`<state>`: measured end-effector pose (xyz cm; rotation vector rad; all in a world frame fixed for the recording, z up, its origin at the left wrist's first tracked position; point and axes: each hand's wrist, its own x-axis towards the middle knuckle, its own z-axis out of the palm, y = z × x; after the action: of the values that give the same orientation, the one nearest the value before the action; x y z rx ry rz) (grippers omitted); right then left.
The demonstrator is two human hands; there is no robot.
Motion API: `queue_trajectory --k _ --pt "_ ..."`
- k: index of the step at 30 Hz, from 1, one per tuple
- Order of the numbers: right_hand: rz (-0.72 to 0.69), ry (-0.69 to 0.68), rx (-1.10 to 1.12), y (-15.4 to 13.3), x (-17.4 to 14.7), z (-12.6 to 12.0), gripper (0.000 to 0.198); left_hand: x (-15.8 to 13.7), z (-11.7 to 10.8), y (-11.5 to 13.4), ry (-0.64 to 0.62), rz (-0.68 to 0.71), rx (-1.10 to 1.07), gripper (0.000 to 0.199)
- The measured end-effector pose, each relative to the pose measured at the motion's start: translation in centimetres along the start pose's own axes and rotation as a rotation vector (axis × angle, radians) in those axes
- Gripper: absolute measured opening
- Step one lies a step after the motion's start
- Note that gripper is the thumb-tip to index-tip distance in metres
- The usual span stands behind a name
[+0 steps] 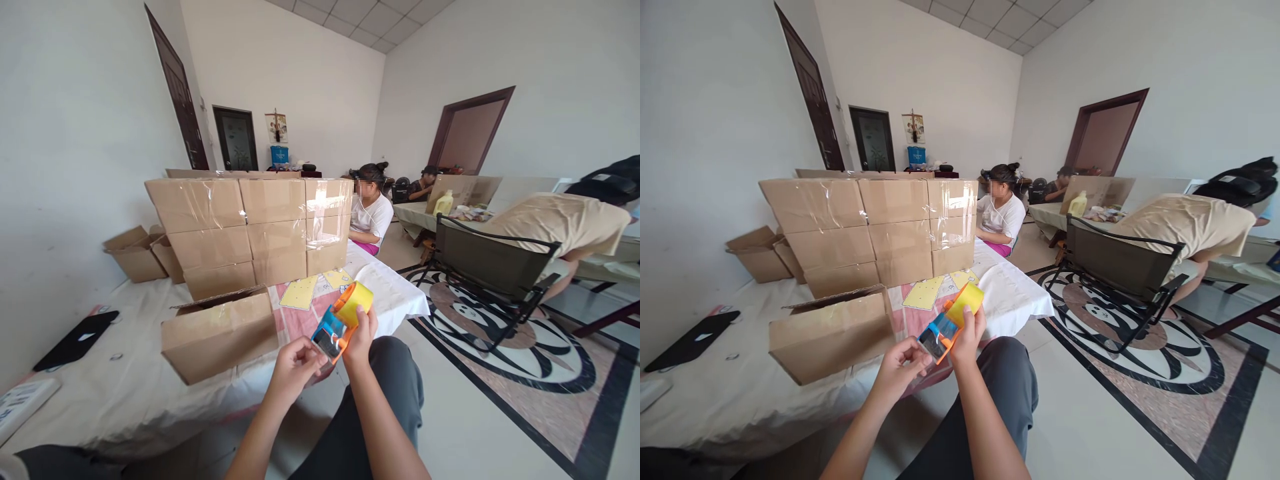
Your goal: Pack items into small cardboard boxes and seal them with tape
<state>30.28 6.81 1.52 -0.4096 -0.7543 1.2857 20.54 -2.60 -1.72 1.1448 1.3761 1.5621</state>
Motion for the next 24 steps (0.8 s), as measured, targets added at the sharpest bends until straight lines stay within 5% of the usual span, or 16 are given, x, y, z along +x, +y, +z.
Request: queue_trajectory --k 24 --pt "0.062 0.101 0.005 -0.2 0.1 0.1 0.022 -0.3 0.6 0.1 -0.030 0.050 0.034 0.046"
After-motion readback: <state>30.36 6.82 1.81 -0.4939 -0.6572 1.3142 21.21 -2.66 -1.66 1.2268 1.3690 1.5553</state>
